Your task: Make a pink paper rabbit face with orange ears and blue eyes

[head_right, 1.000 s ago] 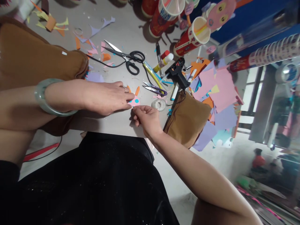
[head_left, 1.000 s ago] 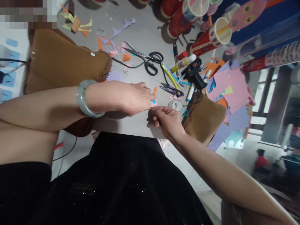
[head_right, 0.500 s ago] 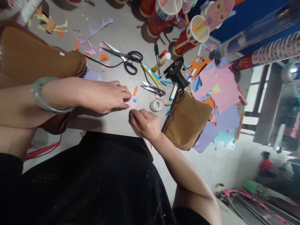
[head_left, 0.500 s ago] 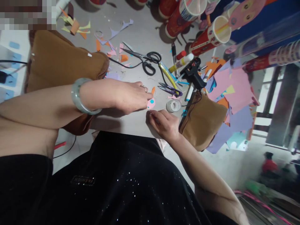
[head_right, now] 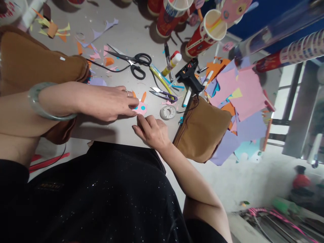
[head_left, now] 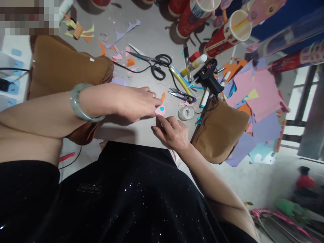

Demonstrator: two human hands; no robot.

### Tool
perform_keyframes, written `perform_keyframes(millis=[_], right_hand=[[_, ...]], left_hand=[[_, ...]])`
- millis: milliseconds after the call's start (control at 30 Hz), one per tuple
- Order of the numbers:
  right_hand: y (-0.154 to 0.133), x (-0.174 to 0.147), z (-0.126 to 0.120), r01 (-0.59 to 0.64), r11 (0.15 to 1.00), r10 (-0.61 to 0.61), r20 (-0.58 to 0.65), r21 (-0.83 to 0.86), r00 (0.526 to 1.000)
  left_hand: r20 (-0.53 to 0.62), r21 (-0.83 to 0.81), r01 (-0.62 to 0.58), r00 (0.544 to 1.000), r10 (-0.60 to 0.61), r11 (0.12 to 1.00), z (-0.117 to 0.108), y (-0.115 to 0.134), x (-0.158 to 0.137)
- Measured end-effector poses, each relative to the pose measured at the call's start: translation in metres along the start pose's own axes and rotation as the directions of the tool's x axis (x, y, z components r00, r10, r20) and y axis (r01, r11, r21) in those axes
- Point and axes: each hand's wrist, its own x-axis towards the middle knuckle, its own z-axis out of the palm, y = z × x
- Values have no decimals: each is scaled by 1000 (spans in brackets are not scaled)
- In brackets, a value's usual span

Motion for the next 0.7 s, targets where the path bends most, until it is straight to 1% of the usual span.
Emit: perform_keyframes(millis=[133, 233, 333, 433, 600, 700], right_hand=[[0, 1, 0, -3, 1000, 3, -8, -21, 1000], [2, 0, -2, 24, 999, -23, -68, 24, 997], [3, -1, -3, 44, 997, -34, -137, 70, 990], [3, -1, -4, 32, 997, -23, -151, 64, 988], [3, -2, -2, 0, 998, 6, -96, 63, 995], [4, -3, -1, -7, 998, 13, -80, 67, 997]], left_hand=[[72, 57, -2, 997, -2, 998, -2, 2, 0], [60, 58, 10, 998, -13, 998, -4, 3, 1], [73, 61, 13, 997, -17, 998, -3, 3, 1], [44, 35, 6, 999, -8, 999, -2, 1, 0], [-56, -48, 21, 998, -23, 999, 3, -2, 0], [-63, -65, 5, 998, -10, 998, 3, -4, 0]])
